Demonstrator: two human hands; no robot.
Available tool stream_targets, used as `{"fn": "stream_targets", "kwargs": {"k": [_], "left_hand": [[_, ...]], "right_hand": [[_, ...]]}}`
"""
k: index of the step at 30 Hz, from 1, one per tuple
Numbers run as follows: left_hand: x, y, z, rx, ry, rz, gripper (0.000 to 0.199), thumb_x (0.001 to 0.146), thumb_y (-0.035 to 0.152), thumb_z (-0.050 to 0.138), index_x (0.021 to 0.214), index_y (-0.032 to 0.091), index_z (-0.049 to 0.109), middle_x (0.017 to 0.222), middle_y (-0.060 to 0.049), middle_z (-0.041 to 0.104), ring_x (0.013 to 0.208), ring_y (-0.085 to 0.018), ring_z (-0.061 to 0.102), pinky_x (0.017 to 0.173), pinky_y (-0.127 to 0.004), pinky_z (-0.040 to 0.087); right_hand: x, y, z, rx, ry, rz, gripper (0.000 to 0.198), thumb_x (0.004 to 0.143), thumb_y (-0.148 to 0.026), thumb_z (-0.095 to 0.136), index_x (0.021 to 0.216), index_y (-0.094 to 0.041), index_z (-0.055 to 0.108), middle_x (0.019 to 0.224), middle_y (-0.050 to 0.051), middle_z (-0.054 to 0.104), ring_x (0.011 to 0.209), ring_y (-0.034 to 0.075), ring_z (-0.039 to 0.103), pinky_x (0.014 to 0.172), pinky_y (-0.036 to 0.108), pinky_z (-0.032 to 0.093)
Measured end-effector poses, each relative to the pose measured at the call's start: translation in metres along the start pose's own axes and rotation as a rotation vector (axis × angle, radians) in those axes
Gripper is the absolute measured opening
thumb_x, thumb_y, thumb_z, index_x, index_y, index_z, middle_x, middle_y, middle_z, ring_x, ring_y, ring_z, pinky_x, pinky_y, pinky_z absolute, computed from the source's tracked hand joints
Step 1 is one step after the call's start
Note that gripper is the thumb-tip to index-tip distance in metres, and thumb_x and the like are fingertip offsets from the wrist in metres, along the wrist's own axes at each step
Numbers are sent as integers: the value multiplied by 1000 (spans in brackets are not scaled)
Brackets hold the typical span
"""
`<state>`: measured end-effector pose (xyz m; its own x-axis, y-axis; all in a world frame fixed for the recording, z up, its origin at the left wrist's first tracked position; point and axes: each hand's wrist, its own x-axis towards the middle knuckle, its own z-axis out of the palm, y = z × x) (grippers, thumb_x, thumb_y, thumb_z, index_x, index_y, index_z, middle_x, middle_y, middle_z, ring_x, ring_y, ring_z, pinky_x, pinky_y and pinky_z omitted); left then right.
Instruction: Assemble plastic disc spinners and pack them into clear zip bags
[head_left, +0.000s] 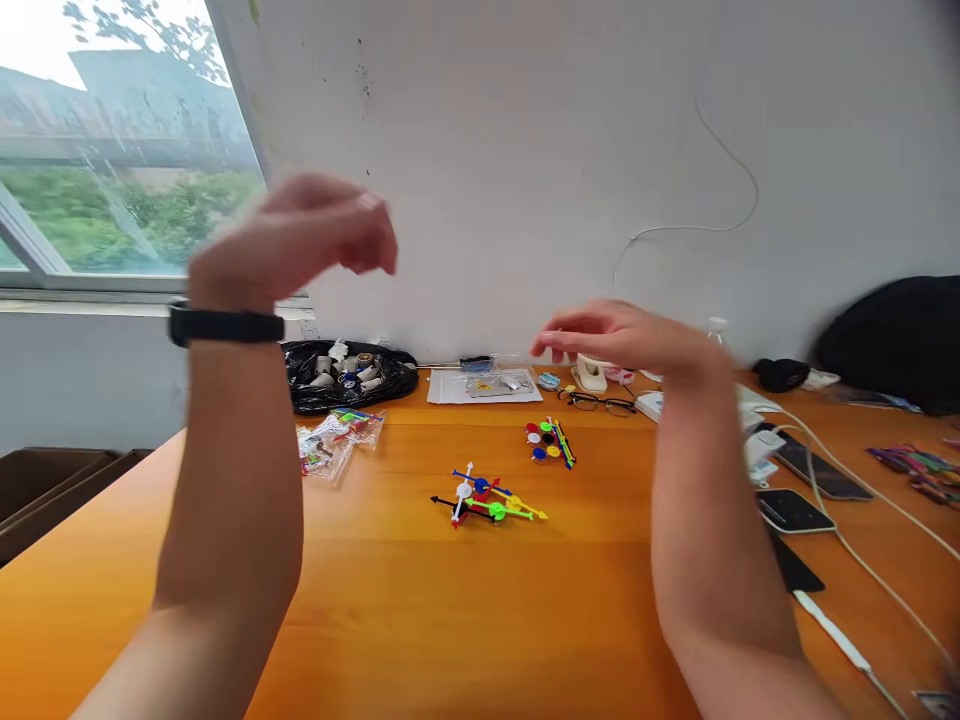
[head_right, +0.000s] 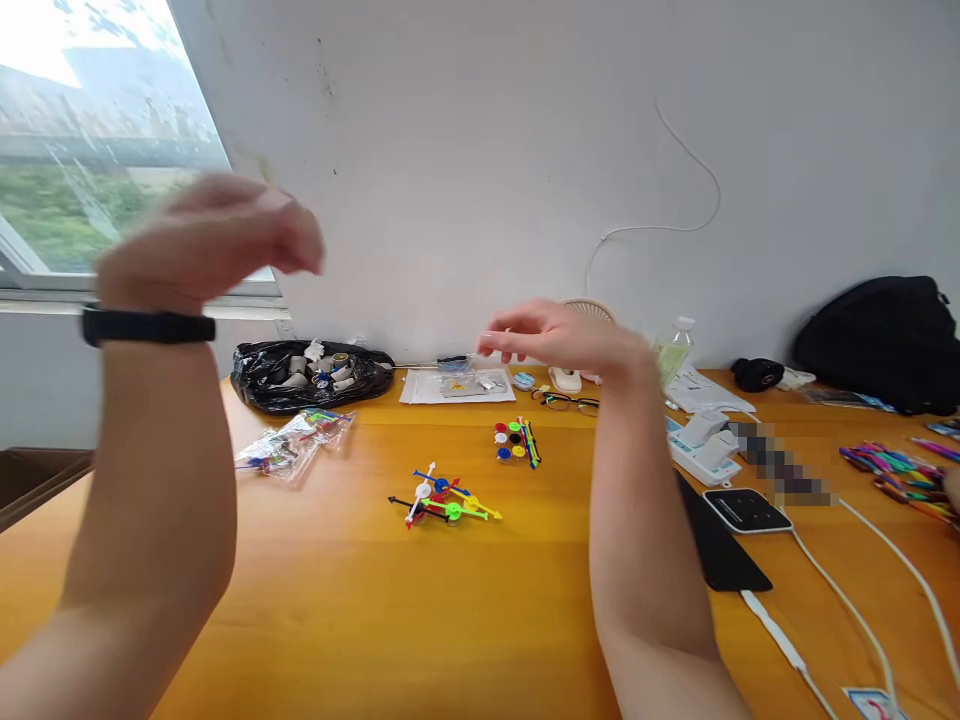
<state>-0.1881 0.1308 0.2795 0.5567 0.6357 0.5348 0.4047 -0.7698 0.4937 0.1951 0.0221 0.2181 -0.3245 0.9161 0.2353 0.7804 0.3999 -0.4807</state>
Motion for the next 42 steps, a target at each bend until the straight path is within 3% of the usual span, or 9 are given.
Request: {"fn": "stream_targets", "kwargs": {"k": [4,8,13,18,26,31,33,37,42], "left_hand": [[6,-35,60,93,-81,-110,39,90,51,67,88,14,78,76,-4,73,63,-12,57,60,-24,43],[-13,-89,108,59,-223,-209,43,87,58,63,89,17,77,79,-5,75,66,-16,62,55,-25,41],[-37,-138,126,22,-480,-252,39,83,54,65,94,19,76,87,-6,77,77,-21,67,68,-27,49],[-34,-156,131,66,-504,-287,41,83,53,63,100,18,77,94,-9,78,82,-23,68,71,-29,49],[-23,-144,143,97,-415,-197,39,86,53,65,103,20,78,99,-6,78,84,-21,69,74,-28,50],[-17,-114,160,98,-67,-32,60,84,51,76,136,24,65,139,-10,67,122,-29,63,104,-39,48],[-14,-96,166,139,22,97,70,77,51,85,139,26,63,151,-10,58,139,-34,50,117,-46,39],[-11,-72,170,86,-100,53,44,82,53,81,113,22,78,111,-8,79,108,-29,68,97,-38,50],[-12,-67,167,-105,-230,-79,41,79,58,81,85,17,80,76,-5,77,69,-19,66,60,-26,45]], "right_hand": [[46,51,56,-213,101,260,18,95,-28,67,96,-15,80,93,10,78,81,23,70,73,31,52],[71,90,117,-284,173,234,20,96,-19,62,106,-12,78,124,18,72,113,30,65,100,39,50],[82,109,163,-357,149,165,26,93,-10,58,111,-16,77,152,13,57,143,31,44,121,49,36],[86,122,187,-385,97,147,37,89,-2,54,116,-15,77,164,11,46,154,38,30,123,58,31],[91,115,179,-308,180,30,39,89,-5,57,122,-13,75,141,16,66,144,32,45,123,48,34],[99,86,149,-116,269,-38,28,95,-23,62,118,-18,75,126,11,74,118,25,65,106,39,51],[97,72,136,215,258,-51,23,91,-28,68,109,-17,76,113,9,78,106,23,70,99,37,54],[84,49,116,585,141,-60,29,87,-39,76,106,-18,76,103,7,78,102,22,71,91,34,55],[68,40,101,495,147,-15,37,81,-49,82,101,-18,75,103,7,76,98,22,69,86,33,53]]}}
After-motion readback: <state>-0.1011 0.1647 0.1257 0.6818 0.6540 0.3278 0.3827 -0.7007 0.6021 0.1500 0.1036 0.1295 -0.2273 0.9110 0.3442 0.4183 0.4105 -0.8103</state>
